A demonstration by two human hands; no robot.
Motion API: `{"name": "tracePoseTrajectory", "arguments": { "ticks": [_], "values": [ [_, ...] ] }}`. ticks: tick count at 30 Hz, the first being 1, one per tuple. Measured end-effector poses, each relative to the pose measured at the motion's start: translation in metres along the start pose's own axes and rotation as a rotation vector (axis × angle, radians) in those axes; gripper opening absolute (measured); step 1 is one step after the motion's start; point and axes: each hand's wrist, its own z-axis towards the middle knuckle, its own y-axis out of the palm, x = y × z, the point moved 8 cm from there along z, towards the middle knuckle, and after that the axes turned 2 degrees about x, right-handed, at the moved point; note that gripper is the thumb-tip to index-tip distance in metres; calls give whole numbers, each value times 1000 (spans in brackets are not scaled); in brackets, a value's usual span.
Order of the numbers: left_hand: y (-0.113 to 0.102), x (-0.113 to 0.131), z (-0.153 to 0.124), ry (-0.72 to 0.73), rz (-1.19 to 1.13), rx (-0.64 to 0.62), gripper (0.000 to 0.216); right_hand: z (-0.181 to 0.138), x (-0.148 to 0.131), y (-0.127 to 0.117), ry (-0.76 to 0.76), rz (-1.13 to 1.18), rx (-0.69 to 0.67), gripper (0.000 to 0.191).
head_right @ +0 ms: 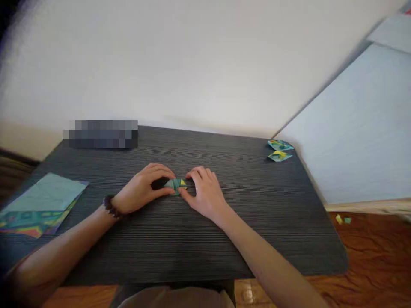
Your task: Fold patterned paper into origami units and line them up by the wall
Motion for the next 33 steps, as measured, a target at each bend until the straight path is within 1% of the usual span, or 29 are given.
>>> {"name": "tracePoseTrajectory", "arguments": {
  "ticks": [3,5,7,9,14,17,20,25,29,33],
  "values": [
    [2,-3,-5,-127,-98,-5,20,0,-3,2,-45,55,-29,20],
    [2,-5,-7,-187,-152,21,23,0,-4,1,-62,99,-26,16],
    [2,-4,-7,-205,-184,36,27,0,-5,-1,-65,143,-4,15],
    [4,-5,-6,-213,-194,25,25,0,-5,-2,-64,168,6,14],
    [10,-8,-5,-282,-285,-39,20,0,-8,0,-89,188,-38,13],
    [11,-8,-5,-289,-336,-39,21,1,-8,-2,-93,226,-30,14],
    [12,-9,-6,-292,-365,-36,28,0,-8,-5,-94,265,-4,14],
    [14,-9,-7,-263,-315,-60,27,1,-8,-8,-88,322,41,14],
    [15,-8,-6,-267,-261,-103,22,2,-9,-6,-90,354,20,15],
    [14,-4,-5,-248,-259,-122,22,1,-8,-4,-77,347,-15,11]
  ]
}}
